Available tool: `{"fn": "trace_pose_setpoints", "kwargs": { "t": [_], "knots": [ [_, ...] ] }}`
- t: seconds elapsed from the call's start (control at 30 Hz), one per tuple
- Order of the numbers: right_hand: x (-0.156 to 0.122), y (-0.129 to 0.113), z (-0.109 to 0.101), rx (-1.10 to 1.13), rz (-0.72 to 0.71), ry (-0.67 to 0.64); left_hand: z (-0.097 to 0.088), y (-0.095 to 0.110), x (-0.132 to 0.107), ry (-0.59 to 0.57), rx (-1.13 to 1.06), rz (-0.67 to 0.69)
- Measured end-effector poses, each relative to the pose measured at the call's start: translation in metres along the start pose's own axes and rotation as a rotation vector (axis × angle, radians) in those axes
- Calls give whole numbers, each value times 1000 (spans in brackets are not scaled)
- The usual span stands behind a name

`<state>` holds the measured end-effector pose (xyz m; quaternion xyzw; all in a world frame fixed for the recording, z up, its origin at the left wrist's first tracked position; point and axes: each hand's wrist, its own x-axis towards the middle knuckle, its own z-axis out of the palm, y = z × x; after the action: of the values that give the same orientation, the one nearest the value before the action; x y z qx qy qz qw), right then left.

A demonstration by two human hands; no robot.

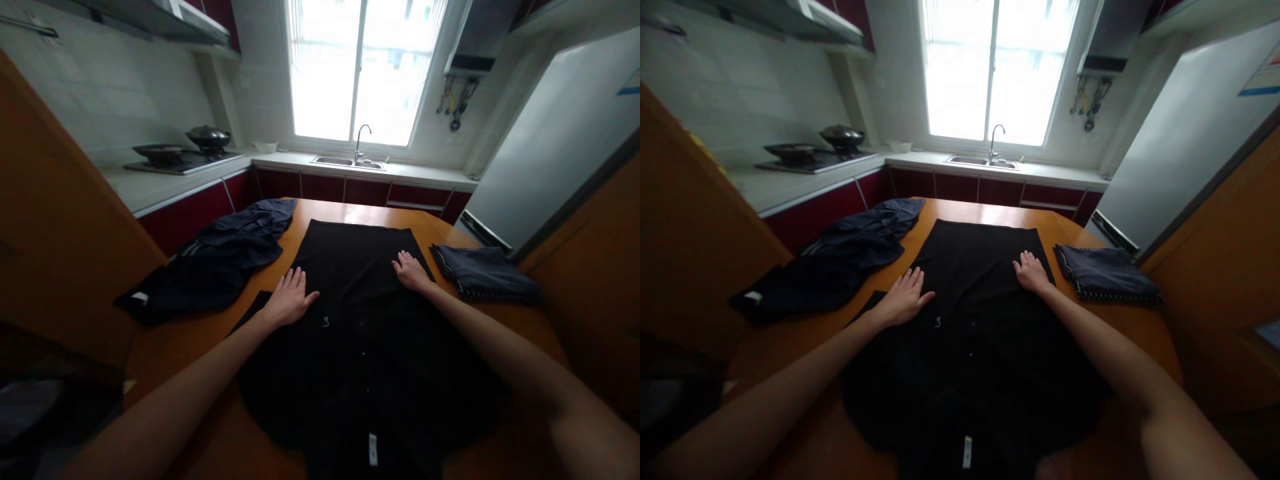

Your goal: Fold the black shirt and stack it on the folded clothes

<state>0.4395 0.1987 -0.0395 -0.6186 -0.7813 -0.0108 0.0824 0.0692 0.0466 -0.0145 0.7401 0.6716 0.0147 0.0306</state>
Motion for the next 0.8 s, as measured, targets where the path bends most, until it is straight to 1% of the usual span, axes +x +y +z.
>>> {"fn": "trace_pose_setpoints", "kwargs": {
  "t": [0.07, 0.13, 0.2, 0.23, 0.27, 0.33, 0.4, 0.43, 0.47, 0.5, 0.53, 0.6, 0.67, 0.7, 0.73, 0.8],
  "knots": [
    [-5, 7, 0, 21, 37, -9, -3, -4, 0, -38, 6, -60],
    [-9, 12, -6, 26, 55, -8, -6, -5, -1, -60, 24, -106],
    [-13, 5, -14, 15, 62, 11, -9, 2, -1, -25, 67, -138],
    [-16, -5, -17, 15, 55, 26, -11, 9, -1, 20, 83, -120],
    [-19, -19, -20, 26, 33, 35, -12, 18, -1, 71, 83, -64],
    [-30, -57, -21, 81, -67, 32, -12, 39, -1, 135, 26, 152],
    [-45, -96, -19, 169, -213, -36, -10, 58, -2, 101, -55, 369],
    [-53, -113, -16, 197, -289, -63, -8, 65, -4, 65, -80, 429],
    [-61, -125, -14, 210, -344, -74, -6, 68, -6, 32, -91, 457],
    [-69, -132, -12, 216, -381, -78, -4, 69, -8, 11, -92, 461],
    [-76, -134, -11, 216, -399, -77, -2, 67, -10, 0, -89, 456],
    [-85, -127, -9, 209, -380, -67, 0, 58, -14, -15, -85, 448],
    [-88, -112, -9, 196, -304, -64, -2, 51, -12, -59, -92, 435],
    [-88, -105, -9, 187, -250, -66, -4, 50, -8, -80, -100, 418],
    [-86, -101, -10, 175, -194, -71, -7, 52, -2, -86, -110, 397],
    [-79, -100, -11, 151, -108, -88, -13, 66, 18, -38, -127, 370]
  ]
}}
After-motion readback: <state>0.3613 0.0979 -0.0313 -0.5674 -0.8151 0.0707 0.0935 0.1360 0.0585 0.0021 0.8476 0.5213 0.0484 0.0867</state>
